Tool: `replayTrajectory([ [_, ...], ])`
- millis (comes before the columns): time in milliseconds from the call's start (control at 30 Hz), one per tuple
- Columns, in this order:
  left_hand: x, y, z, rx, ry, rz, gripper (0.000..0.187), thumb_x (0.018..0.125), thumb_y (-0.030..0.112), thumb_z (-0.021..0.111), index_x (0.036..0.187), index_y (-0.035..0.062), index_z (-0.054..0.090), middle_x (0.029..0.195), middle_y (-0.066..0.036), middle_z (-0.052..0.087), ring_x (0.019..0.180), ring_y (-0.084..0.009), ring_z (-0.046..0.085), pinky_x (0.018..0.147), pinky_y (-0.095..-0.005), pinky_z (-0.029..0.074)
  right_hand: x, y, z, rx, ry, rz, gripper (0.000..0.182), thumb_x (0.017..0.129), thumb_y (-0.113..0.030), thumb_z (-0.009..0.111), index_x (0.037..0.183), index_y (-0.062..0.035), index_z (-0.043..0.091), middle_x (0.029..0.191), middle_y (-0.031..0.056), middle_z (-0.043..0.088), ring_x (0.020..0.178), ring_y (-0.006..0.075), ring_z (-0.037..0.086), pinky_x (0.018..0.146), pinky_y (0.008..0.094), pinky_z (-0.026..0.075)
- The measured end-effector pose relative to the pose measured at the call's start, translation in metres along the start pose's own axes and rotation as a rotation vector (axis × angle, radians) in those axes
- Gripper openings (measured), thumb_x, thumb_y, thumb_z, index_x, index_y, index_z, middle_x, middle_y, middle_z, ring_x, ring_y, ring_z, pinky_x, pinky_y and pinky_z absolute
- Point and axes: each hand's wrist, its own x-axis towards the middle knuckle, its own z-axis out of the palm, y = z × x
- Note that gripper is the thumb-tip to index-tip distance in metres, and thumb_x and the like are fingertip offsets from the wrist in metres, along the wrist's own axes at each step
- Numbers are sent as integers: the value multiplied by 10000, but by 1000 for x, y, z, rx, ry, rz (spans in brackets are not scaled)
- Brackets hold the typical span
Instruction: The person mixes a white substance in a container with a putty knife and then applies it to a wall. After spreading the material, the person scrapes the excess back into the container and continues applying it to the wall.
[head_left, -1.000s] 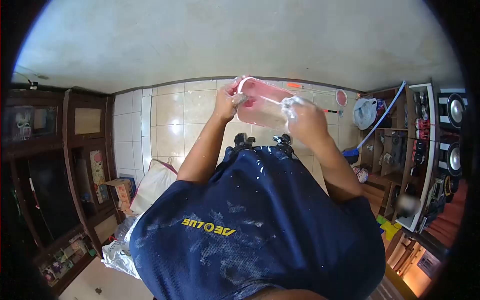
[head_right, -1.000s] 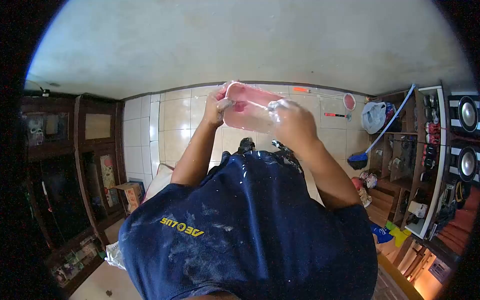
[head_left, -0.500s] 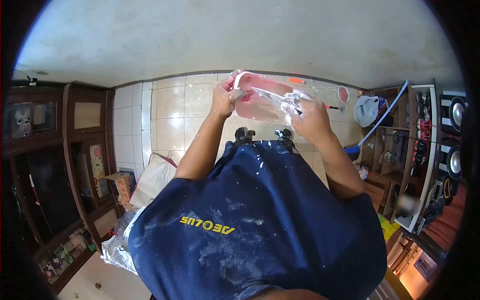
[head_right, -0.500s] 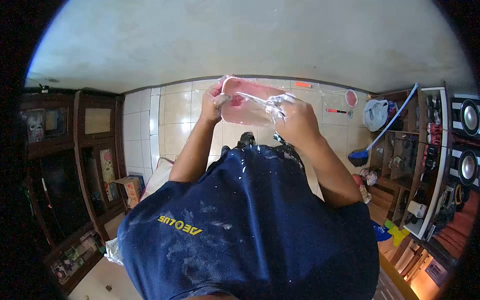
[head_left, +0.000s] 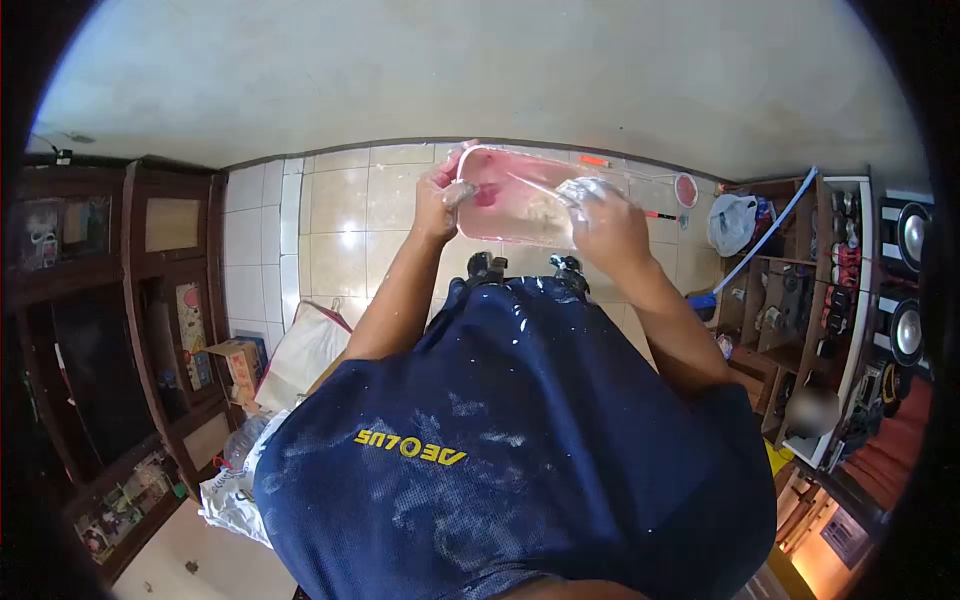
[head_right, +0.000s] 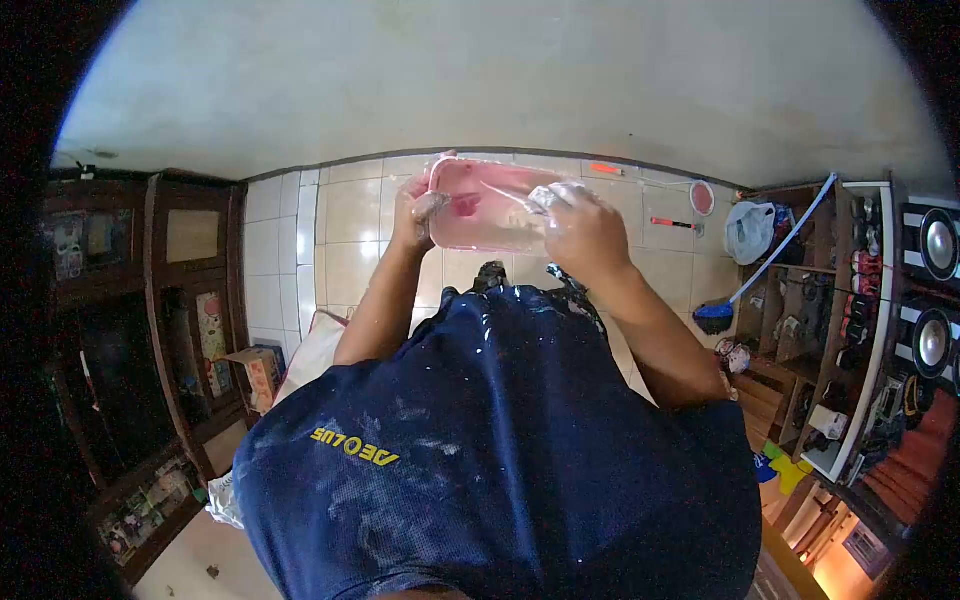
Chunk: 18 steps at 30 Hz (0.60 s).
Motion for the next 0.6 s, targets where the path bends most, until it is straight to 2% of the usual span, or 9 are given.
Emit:
replayTrajectory([
  [67,0,0,4,-27,20,19,667,709,157,704,1297,-62,481,1183,-154,593,1022,-248,620,878,-394,538,-3,-2,13,-34,-137,1,234,767,-79,574,975,-46,677,970,144,669,873,337,642,787,416,531],
  [133,-2,3,9,-35,122,47,618,665,-6,579,1275,-68,502,1094,-132,621,924,-211,639,806,-352,570,-9,-3,24,-2,-185,8,233,765,-76,574,971,-43,678,967,145,670,866,338,643,779,414,531],
  [200,0,3,6,-26,109,47,610,670,-1,582,1272,-65,505,1094,-132,622,916,-211,641,800,-352,572,-9,-4,23,32,-287,41,198,771,-84,586,932,-33,689,952,157,673,845,346,646,757,407,530],
  [233,0,3,4,-17,95,49,603,674,4,585,1268,-63,509,1094,-133,623,908,-211,643,793,-351,574,-7,-7,20,33,-289,40,198,771,-84,586,932,-33,689,952,157,673,845,346,646,757,407,530],
  [300,2,5,-1,17,95,38,602,675,7,588,1268,-62,509,1092,-133,624,900,-209,645,786,-347,574,-1,-14,13,204,-5,-1,192,780,-120,584,916,-34,689,874,154,665,792,336,643,712,429,524],
  [367,3,5,-1,50,85,22,601,675,9,591,1267,-62,510,1090,-133,625,891,-207,647,778,-343,575,3,-16,6,224,-8,0,189,791,-130,584,918,-42,693,887,153,670,796,340,641,710,432,520],
  [433,5,3,4,-144,59,28,607,674,8,595,1271,-60,508,1077,-130,626,863,-198,650,752,-325,573,5,-11,11,203,-209,0,164,792,-128,609,879,-20,695,927,158,677,828,342,648,733,407,524],
  [567,5,-6,5,37,70,51,602,690,32,579,1280,-62,505,1088,-117,615,899,-197,639,759,-319,567,7,5,25,86,-235,107,164,798,-121,588,892,-25,680,912,150,675,821,341,642,743,414,518],
  [600,5,-2,2,34,59,1,607,686,32,576,1281,-70,503,1100,-113,611,936,-196,629,772,-320,564,8,5,23,71,-123,54,168,802,-128,592,906,-35,686,920,142,678,846,329,646,759,411,520],
])
